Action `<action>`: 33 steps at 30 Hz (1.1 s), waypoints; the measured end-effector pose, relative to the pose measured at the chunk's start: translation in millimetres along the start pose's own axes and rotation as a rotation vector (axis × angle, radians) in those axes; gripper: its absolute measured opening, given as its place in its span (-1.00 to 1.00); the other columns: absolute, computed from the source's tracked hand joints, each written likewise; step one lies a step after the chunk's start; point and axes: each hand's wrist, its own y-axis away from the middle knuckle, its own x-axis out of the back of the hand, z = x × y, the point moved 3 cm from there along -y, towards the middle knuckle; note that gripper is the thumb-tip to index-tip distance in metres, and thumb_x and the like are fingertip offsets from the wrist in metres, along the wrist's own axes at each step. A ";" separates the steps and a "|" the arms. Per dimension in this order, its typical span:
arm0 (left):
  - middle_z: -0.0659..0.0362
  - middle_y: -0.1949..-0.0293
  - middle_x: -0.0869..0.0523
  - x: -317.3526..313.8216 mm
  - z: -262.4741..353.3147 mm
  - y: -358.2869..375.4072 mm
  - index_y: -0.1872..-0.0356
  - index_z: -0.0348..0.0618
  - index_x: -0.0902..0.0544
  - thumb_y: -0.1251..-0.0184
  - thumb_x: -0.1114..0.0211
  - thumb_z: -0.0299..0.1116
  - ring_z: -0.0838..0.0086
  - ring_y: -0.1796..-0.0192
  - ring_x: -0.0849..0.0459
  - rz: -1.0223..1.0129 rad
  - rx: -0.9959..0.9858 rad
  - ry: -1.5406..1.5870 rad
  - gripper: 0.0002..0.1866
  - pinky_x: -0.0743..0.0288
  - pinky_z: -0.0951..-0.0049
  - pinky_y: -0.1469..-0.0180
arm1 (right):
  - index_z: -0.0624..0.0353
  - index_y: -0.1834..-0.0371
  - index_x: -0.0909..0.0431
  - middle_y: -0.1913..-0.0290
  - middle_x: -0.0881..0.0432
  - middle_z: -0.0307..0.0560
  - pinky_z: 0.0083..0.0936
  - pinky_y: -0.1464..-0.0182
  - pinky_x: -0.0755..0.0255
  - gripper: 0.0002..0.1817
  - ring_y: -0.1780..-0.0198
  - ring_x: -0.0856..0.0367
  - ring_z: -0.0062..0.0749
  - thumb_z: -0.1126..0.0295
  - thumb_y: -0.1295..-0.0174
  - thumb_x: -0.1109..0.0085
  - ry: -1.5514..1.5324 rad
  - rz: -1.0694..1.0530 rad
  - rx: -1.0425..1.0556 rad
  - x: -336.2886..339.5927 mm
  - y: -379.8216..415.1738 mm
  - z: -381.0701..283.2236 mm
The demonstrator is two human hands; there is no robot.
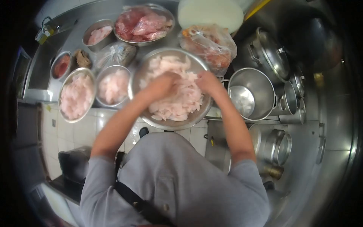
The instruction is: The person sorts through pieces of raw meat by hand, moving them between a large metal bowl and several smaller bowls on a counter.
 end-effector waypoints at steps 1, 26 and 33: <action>-0.08 -0.14 -0.60 -17.9 -2.1 -17.2 -0.04 -0.22 -0.61 -0.19 -0.30 -0.37 0.01 -0.24 -0.53 -0.010 -0.004 -0.001 -0.63 -0.45 0.14 -0.25 | 0.29 0.26 -0.62 0.25 -0.70 0.21 -0.23 0.12 -0.55 -0.75 0.21 -0.71 0.02 0.29 -0.16 -0.23 -0.007 0.002 -0.008 -9.4 3.4 -1.6; 0.05 0.07 -0.74 17.5 -17.8 26.8 -0.06 -0.25 -0.65 -0.45 -0.28 -0.22 0.32 0.07 -0.72 0.009 0.696 1.032 -0.66 -0.67 0.28 0.01 | 0.32 0.00 -0.62 0.17 -0.71 -0.09 -0.46 0.34 -0.54 -0.65 0.24 -0.67 -0.40 0.32 -0.23 -0.26 -0.953 -0.370 -0.148 -38.8 -25.4 19.2; -0.20 -0.23 -0.54 18.5 -8.6 41.8 -0.39 -0.37 -0.28 -0.49 -0.06 -0.35 -0.03 -0.21 -0.60 0.048 0.440 1.842 -0.48 -0.51 0.02 -0.31 | 0.29 0.05 -0.64 0.29 -0.64 -0.24 -0.57 0.43 -0.49 -0.74 0.35 -0.57 -0.56 0.34 -0.35 -0.18 -1.028 -0.362 -0.074 -12.9 -15.0 -29.1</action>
